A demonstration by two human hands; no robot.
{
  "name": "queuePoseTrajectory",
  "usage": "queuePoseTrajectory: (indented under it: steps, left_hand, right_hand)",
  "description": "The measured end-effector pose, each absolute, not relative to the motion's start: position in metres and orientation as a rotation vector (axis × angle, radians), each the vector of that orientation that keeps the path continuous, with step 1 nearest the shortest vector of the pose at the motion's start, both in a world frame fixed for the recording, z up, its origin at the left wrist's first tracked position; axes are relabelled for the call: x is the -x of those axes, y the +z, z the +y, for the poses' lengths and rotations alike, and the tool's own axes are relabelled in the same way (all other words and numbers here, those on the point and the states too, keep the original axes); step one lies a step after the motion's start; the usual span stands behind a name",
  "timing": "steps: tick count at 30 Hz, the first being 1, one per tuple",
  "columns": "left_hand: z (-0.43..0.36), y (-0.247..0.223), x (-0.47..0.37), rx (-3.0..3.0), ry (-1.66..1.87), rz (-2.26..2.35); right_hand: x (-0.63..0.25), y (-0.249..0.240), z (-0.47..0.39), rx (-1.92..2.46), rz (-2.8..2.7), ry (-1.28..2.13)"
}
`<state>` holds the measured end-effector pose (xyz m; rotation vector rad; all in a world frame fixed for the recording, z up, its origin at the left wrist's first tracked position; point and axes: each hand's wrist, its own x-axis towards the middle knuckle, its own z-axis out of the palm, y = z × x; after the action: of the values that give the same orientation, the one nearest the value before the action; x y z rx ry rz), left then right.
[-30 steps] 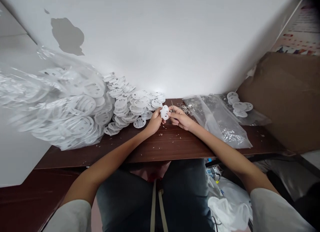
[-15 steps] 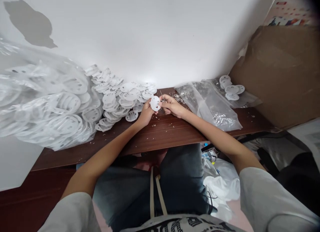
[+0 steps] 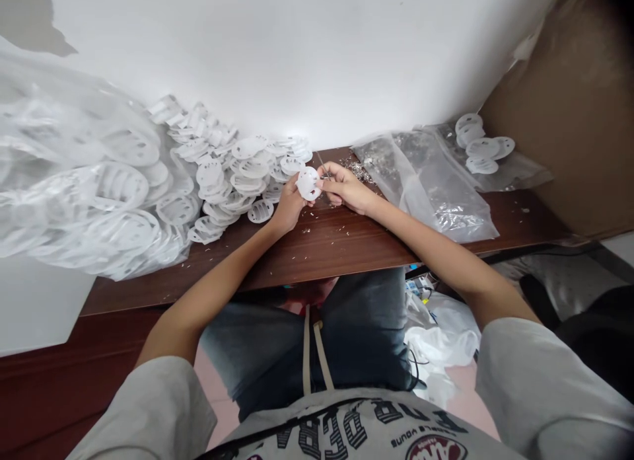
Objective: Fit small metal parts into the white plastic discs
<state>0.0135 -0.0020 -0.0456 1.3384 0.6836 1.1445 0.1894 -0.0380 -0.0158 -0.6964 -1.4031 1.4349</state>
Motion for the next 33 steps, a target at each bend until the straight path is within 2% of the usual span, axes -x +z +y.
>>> queuePoseTrajectory:
  steps: [33]
  left_hand:
    - [-0.0013,-0.0456,-0.0123,-1.34,1.163,0.69]
  right_hand:
    - [-0.1943,-0.0144,-0.0351,0.693,-1.492,1.338]
